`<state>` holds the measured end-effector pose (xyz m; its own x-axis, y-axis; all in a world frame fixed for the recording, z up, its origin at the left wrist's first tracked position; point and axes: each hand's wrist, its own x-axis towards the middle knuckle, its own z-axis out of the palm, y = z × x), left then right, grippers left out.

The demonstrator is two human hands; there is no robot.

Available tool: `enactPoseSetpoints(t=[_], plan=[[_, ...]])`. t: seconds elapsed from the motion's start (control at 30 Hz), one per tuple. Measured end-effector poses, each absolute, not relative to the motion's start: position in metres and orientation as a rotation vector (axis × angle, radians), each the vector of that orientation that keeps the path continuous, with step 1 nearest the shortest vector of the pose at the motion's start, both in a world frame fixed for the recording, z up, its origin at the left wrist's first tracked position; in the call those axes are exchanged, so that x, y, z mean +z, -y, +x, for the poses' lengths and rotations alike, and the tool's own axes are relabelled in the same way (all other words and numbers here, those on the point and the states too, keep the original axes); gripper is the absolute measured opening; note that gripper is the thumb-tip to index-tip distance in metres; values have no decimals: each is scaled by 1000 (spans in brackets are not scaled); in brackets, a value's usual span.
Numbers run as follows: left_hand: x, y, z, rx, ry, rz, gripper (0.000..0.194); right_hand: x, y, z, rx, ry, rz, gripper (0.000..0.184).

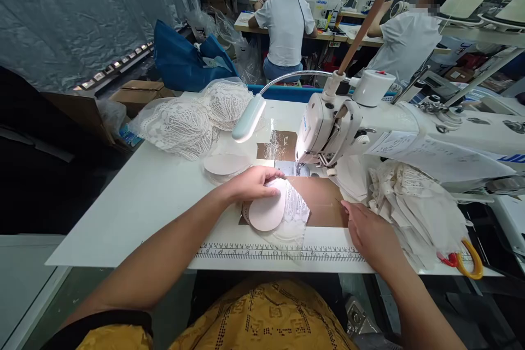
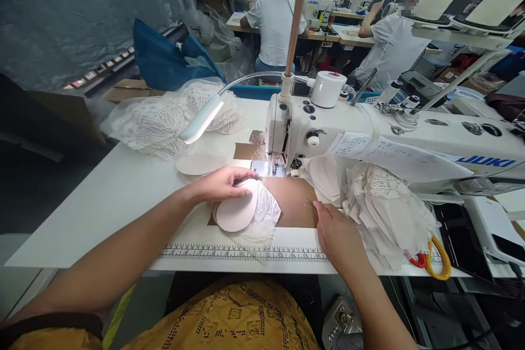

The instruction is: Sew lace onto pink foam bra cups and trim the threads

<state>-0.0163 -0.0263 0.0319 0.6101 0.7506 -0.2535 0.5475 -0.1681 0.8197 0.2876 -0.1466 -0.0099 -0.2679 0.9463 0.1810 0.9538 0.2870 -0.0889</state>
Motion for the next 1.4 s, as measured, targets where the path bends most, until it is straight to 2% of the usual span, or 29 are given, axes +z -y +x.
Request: enactPoseSetpoints(t=[0.1, 0.2, 0.67, 0.9, 1.1, 1.4], plan=[[34, 32, -15, 299, -927, 1647, 35, 4, 148, 282, 307, 2221, -1702, 41], [32, 36, -15, 314, -881, 1490, 32, 15, 144, 267, 567, 2105, -1594, 38], [25, 46, -10, 380, -723, 1493, 32, 16, 109, 220, 1098, 1814, -1404, 36], [22, 46, -8, 341, -677, 1488, 31, 15, 108, 210, 1208, 1740, -1335, 28], [23, 46, -8, 318, -608, 1482, 46, 15, 106, 207, 1168, 1739, -1298, 23], [22, 47, -5, 284, -600, 1497, 46, 17, 103, 208, 1266, 1809, -1301, 24]])
